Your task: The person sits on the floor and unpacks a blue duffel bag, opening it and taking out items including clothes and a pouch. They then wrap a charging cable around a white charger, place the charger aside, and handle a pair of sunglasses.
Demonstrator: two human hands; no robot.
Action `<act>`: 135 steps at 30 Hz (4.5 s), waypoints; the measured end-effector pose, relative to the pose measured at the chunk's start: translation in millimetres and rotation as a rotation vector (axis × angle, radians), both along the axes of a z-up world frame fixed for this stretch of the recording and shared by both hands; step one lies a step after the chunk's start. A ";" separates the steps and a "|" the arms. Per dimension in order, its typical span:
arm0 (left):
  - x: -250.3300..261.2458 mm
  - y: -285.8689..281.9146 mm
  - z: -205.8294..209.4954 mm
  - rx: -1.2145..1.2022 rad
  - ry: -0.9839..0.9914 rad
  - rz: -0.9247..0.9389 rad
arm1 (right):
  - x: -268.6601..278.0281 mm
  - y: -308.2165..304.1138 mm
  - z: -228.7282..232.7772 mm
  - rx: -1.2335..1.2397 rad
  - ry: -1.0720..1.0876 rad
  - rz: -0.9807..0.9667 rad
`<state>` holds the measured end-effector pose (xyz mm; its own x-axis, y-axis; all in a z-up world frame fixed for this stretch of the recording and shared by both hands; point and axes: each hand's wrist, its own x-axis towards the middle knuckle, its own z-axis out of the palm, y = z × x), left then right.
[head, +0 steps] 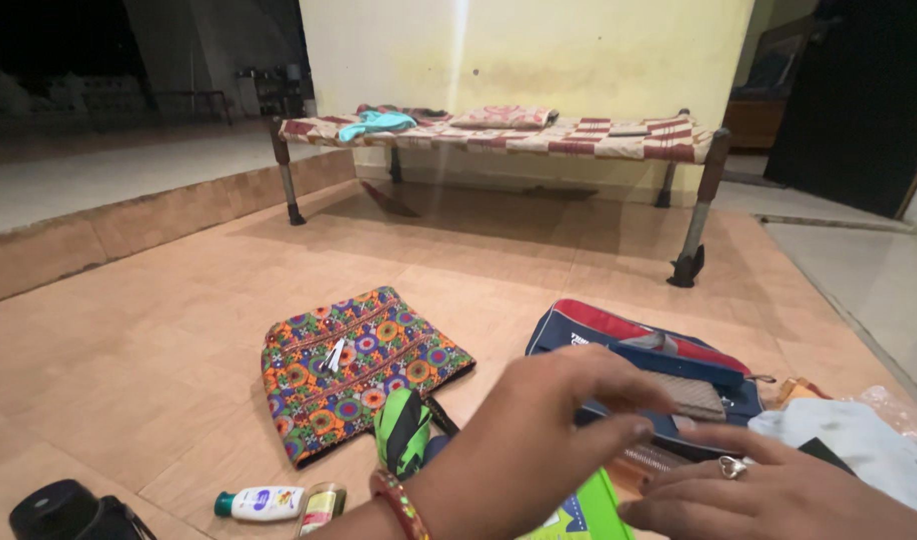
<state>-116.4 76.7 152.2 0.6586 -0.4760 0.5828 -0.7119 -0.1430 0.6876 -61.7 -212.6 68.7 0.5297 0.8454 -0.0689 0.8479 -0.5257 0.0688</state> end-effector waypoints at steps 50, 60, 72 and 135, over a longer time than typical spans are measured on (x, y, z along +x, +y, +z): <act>-69.7 215.4 -439.4 1.424 0.605 0.386 | -42.6 204.1 -319.1 0.072 0.364 0.156; -45.3 216.6 -440.4 1.288 0.311 0.510 | -34.4 227.8 -363.2 -0.017 0.530 -0.019; 0.2 217.7 -449.4 1.199 0.158 0.685 | -10.3 248.8 -330.1 -0.061 0.411 -0.210; 117.2 111.6 -265.8 1.602 0.287 0.079 | 122.9 -28.0 -310.1 -0.316 0.736 -0.754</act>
<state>0.8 188.3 -113.5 0.7027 -0.4020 -0.5870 -0.5504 -0.8299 -0.0906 61.2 -240.5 -241.5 0.6432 0.2102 -0.7363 0.2052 -0.9737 -0.0987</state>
